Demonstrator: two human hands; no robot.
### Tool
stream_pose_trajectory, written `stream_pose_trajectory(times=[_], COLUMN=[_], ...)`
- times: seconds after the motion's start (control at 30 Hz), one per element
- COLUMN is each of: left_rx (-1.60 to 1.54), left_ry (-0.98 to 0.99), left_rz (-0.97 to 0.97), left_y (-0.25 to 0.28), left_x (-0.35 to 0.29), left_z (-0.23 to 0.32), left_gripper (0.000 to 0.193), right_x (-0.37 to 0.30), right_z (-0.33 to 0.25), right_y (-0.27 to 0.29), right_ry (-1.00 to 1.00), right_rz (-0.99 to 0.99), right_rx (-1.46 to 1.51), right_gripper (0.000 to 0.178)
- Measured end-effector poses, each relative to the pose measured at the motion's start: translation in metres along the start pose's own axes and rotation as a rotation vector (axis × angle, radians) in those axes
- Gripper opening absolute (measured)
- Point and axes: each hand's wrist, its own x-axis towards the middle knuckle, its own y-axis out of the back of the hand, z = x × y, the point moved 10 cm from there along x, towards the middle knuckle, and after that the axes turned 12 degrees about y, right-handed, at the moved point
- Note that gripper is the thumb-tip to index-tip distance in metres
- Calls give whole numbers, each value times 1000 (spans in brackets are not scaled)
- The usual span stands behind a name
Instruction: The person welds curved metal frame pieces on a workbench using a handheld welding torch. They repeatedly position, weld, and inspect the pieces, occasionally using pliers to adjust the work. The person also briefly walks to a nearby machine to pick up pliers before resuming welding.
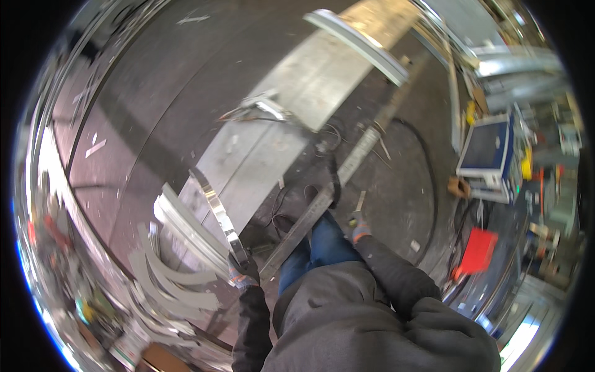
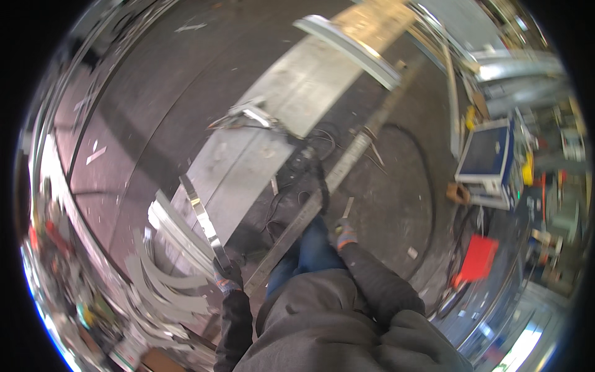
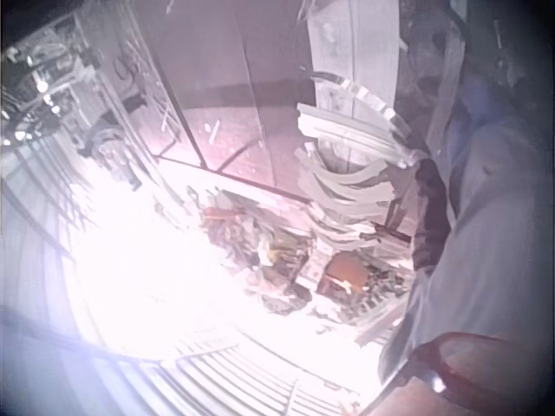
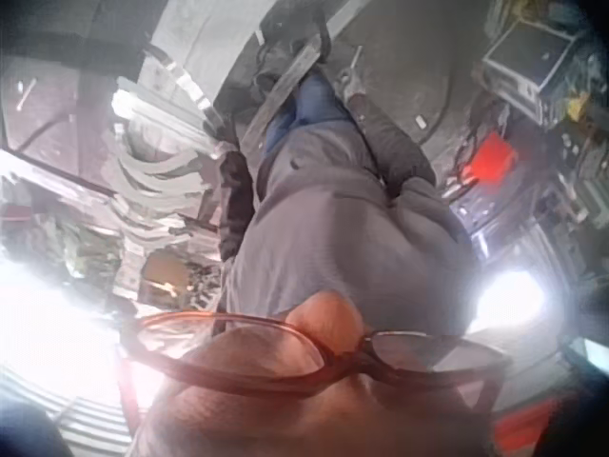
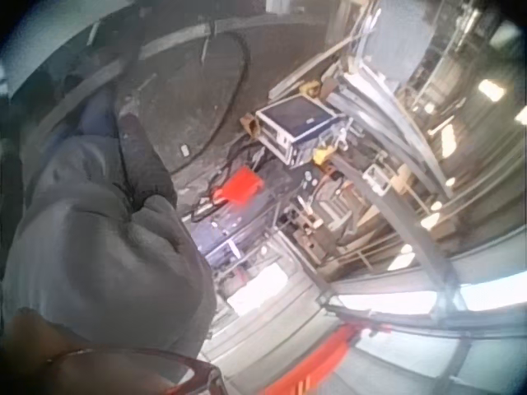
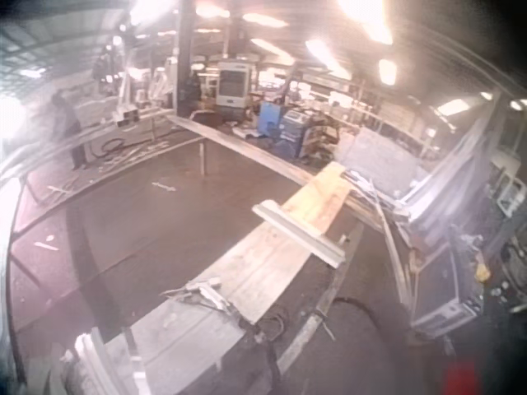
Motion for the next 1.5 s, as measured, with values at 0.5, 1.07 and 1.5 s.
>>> stream_pose_trajectory(times=[0.5,1.07,1.5], left_rx=[367,88,-256], left_ry=[-136,-79,-132], left_rz=[40,161,157], left_y=[-39,-42,-91], left_x=[-1,-179,-24], left_z=[-16,37,62], left_gripper=[26,21,33], right_x=[-161,-73,92], right_z=[350,301,-87], right_y=[86,24,44], right_ry=[-398,-558,465], right_rz=[150,-101,-209], right_rx=[-312,951,157], right_gripper=[63,30,21])
